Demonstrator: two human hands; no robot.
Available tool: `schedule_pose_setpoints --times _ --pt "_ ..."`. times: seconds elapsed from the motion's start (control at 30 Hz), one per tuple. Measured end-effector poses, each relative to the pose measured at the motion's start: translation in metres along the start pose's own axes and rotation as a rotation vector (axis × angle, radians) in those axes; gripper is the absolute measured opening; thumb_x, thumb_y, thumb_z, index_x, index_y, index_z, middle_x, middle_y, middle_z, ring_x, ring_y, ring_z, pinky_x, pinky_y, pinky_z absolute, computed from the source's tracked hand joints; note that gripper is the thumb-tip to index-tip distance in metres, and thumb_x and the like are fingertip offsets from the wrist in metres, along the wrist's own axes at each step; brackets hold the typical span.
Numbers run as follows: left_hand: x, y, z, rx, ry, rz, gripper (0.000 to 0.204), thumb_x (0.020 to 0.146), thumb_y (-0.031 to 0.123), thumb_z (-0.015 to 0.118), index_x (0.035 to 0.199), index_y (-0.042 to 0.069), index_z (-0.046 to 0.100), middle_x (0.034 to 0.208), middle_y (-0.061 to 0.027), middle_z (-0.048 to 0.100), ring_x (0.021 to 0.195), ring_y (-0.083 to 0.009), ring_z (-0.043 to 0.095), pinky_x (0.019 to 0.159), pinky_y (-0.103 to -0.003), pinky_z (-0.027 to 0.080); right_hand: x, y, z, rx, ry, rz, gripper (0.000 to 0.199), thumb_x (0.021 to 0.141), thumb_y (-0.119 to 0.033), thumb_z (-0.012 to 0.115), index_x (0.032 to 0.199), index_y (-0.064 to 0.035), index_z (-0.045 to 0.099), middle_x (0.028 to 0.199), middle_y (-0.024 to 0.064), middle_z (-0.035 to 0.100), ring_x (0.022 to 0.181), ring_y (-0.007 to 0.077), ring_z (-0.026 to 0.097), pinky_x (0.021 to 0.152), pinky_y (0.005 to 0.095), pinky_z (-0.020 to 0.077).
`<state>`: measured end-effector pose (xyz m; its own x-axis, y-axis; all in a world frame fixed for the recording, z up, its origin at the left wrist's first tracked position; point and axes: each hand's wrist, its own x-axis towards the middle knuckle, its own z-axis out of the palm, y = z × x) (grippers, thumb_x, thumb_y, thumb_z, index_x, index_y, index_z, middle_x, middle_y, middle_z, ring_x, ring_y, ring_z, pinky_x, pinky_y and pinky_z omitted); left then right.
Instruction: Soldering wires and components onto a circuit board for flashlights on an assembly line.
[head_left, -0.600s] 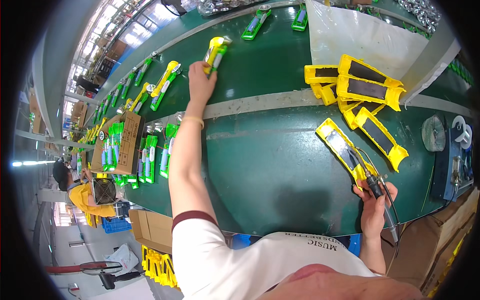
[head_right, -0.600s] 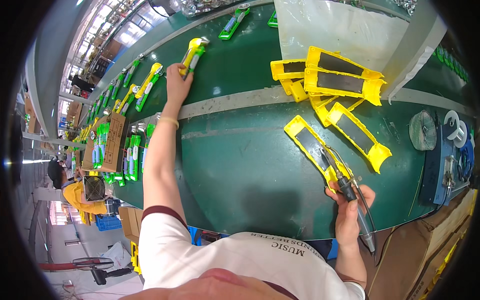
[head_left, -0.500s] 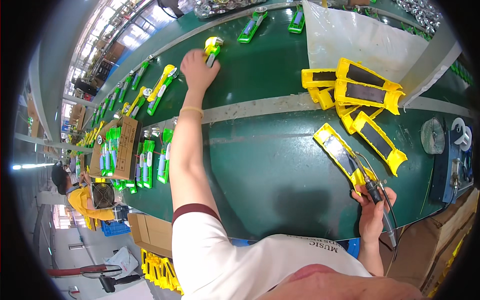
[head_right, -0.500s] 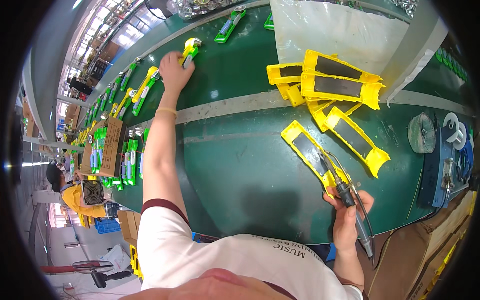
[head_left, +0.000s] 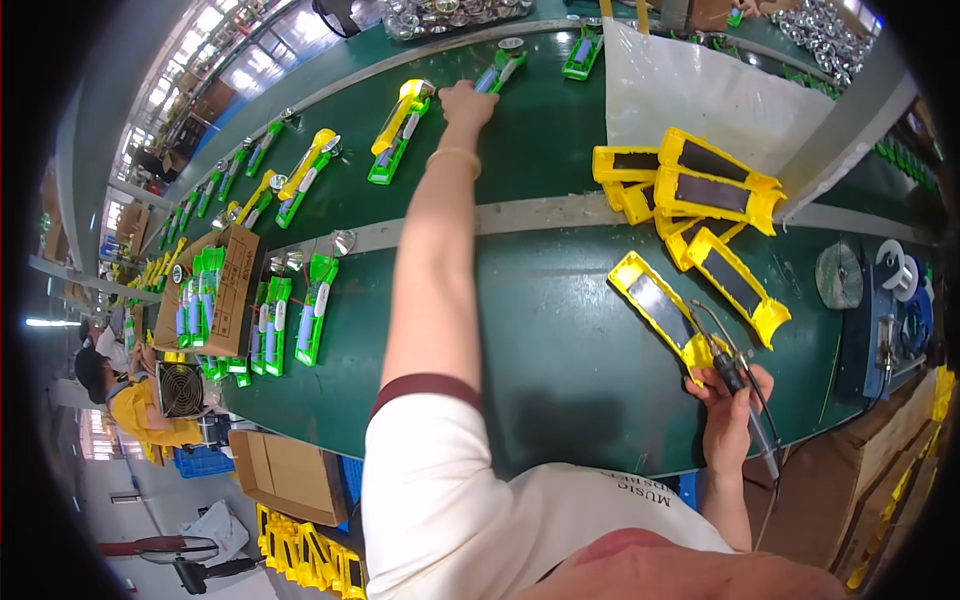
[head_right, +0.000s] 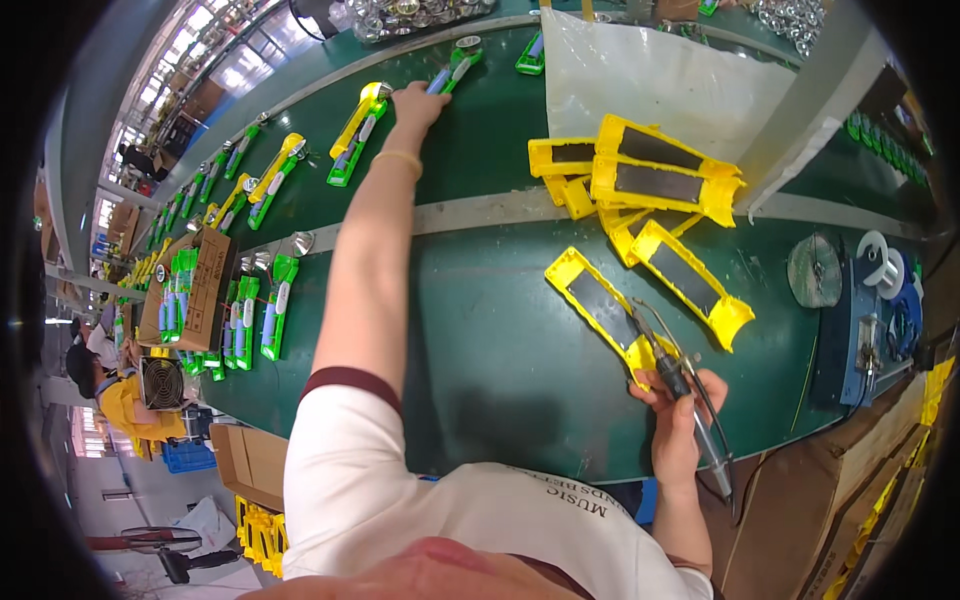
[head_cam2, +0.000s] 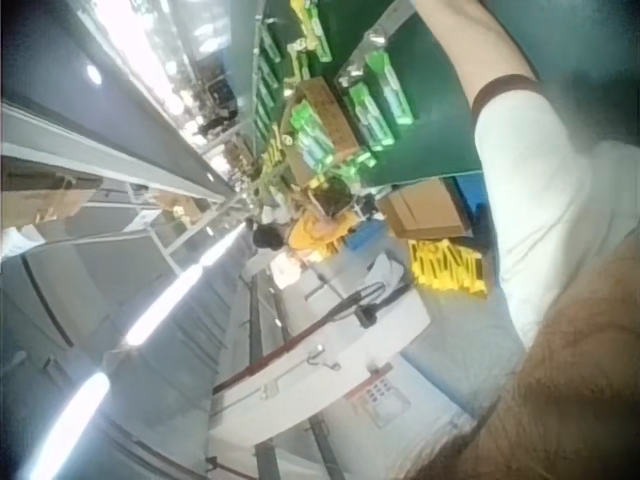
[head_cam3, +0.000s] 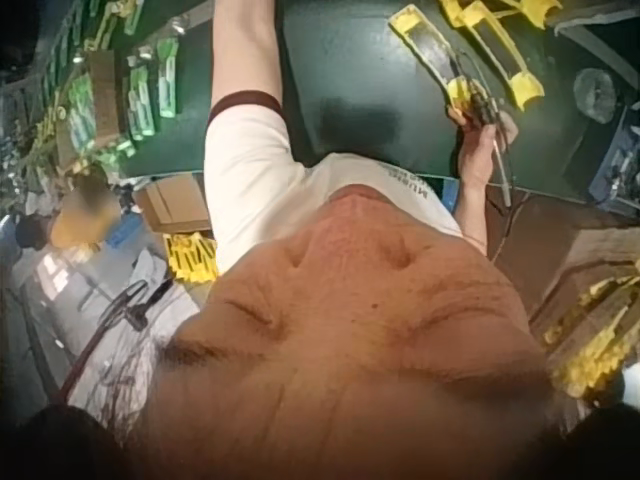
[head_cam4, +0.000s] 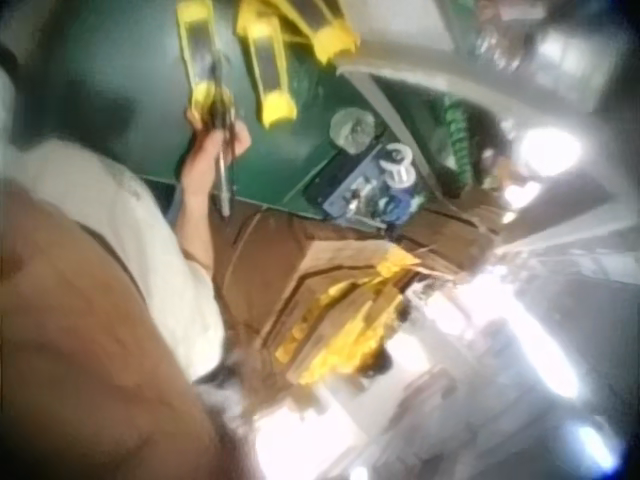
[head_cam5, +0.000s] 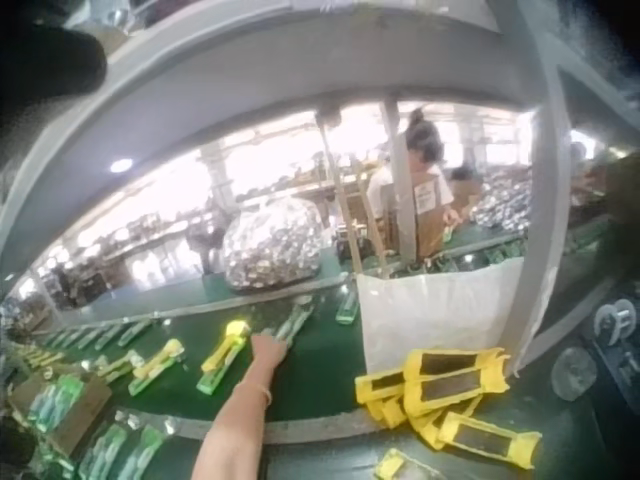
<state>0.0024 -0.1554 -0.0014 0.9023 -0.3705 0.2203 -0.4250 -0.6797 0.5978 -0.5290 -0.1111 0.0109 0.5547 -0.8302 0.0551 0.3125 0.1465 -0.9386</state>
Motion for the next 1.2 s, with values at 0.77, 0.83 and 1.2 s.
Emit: schedule_pose_setpoints --times 0.77,0.83,1.2 --pt "-0.333 -0.008 -0.127 -0.387 -0.444 1.056 0.065 0.066 0.018 0.076 0.12 0.003 0.046 0.124 -0.0176 0.047 0.118 -0.0331 0.042 0.101 -0.045 0.031 -0.001 0.001 -0.014 0.045 0.199 -0.149 0.026 0.093 -0.028 0.047 0.107 -0.0067 0.043 0.084 0.0069 0.057 0.067 0.0087 0.049 0.057 0.0213 0.0347" --pt "-0.336 -0.013 -0.14 -0.53 -0.326 0.899 0.085 0.066 0.024 0.078 0.133 0.005 0.031 0.132 -0.0194 0.04 0.123 -0.0333 0.037 0.102 -0.044 0.029 -0.009 0.0 -0.026 0.177 0.204 -0.233 0.022 0.092 -0.024 0.046 0.106 -0.0067 0.044 0.082 0.0089 0.056 0.064 0.0115 0.048 0.055 0.0219 0.0335" --pt "-0.355 0.052 -0.147 0.066 -0.276 1.032 0.032 0.073 0.009 0.067 0.105 0.004 0.062 0.118 -0.0121 0.055 0.113 -0.0294 0.047 0.088 -0.038 0.039 -0.026 -0.007 -0.027 0.232 0.119 -0.157 0.018 0.088 -0.019 0.053 0.092 -0.0067 0.042 0.069 0.0065 0.047 0.052 0.0107 0.042 0.046 0.0203 0.0333"
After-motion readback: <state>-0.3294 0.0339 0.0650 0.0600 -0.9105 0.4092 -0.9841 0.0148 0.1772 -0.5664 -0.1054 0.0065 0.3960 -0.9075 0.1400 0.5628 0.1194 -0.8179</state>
